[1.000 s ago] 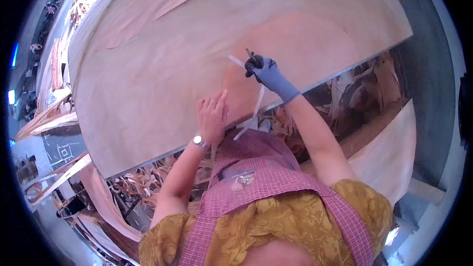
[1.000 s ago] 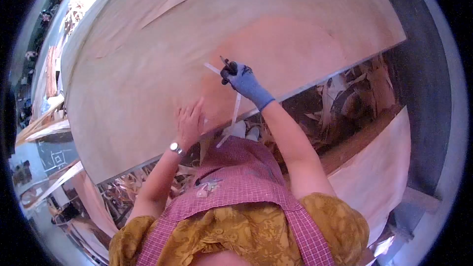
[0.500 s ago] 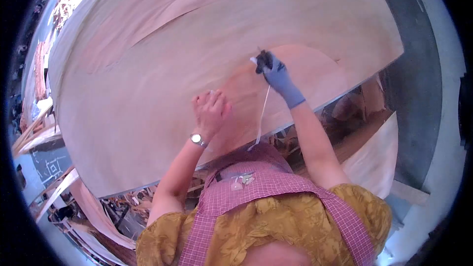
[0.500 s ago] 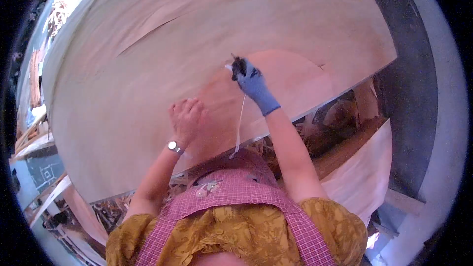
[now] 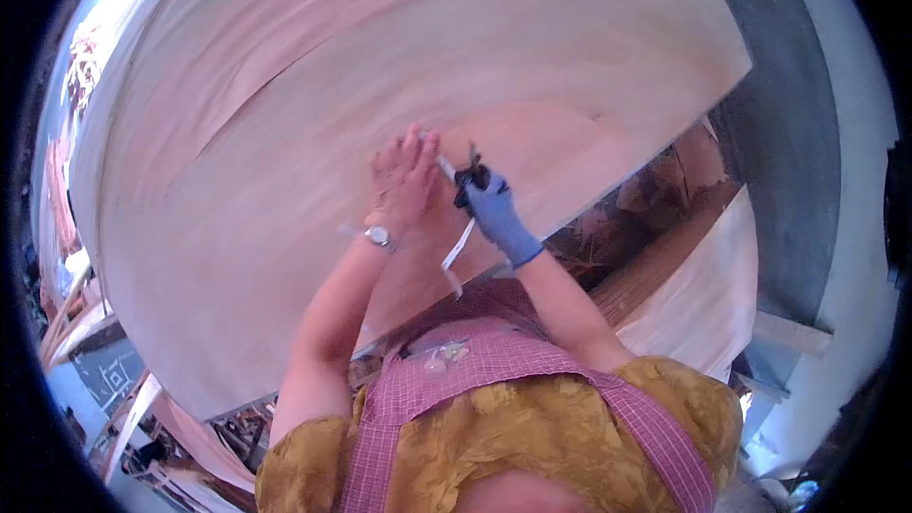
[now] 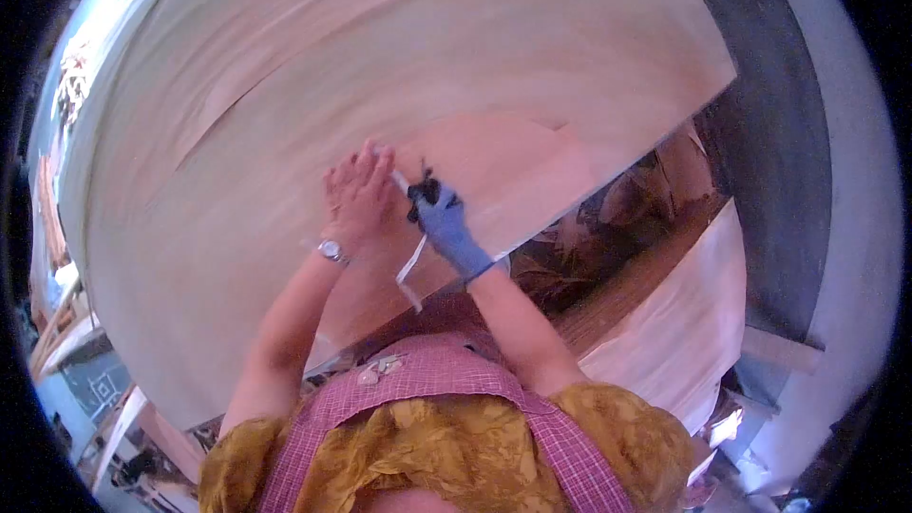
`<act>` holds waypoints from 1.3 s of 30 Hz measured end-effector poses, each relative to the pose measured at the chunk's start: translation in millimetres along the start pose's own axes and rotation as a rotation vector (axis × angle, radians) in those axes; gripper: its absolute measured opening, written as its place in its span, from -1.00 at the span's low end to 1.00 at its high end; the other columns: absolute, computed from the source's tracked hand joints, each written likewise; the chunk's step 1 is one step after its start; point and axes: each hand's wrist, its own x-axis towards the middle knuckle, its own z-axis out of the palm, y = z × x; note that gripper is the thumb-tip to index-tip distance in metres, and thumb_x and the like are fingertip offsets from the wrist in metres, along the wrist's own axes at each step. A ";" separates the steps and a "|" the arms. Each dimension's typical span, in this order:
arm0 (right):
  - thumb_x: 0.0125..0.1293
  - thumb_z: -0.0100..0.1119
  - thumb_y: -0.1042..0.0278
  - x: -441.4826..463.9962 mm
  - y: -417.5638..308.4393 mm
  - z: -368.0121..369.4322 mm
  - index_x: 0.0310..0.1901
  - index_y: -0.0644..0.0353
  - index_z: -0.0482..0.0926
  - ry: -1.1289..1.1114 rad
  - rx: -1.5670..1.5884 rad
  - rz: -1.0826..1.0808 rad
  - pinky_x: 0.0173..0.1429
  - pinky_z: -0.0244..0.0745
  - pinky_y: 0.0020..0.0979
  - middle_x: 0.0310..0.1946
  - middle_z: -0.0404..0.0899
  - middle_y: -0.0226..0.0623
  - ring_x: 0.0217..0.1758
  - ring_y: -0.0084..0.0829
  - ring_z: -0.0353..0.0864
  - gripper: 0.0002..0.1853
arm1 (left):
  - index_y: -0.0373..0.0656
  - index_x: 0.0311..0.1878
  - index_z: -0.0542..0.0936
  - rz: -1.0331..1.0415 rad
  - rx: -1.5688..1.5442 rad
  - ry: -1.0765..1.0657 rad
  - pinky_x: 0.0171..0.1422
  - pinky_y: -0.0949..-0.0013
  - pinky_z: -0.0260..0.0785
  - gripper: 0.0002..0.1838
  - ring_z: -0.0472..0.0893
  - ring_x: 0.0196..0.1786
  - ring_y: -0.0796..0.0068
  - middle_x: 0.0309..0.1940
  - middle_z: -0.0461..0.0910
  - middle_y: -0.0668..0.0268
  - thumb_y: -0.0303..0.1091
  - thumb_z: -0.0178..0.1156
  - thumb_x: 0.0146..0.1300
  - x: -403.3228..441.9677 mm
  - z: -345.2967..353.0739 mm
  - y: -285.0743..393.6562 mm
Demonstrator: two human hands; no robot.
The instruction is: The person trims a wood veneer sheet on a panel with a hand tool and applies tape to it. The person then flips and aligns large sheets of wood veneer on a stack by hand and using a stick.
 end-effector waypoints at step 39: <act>0.27 0.23 0.37 -14.0 63.2 -493.7 -0.03 0.29 0.59 -0.064 -0.056 -0.218 -0.03 0.55 -0.34 -0.19 0.69 -0.28 -0.14 -0.39 0.66 -0.73 | -0.26 0.40 0.24 0.062 -0.276 -0.233 0.60 -0.08 -0.28 -0.20 0.00 0.55 0.07 0.48 0.09 0.04 -0.23 0.28 0.09 65.6 36.3 353.8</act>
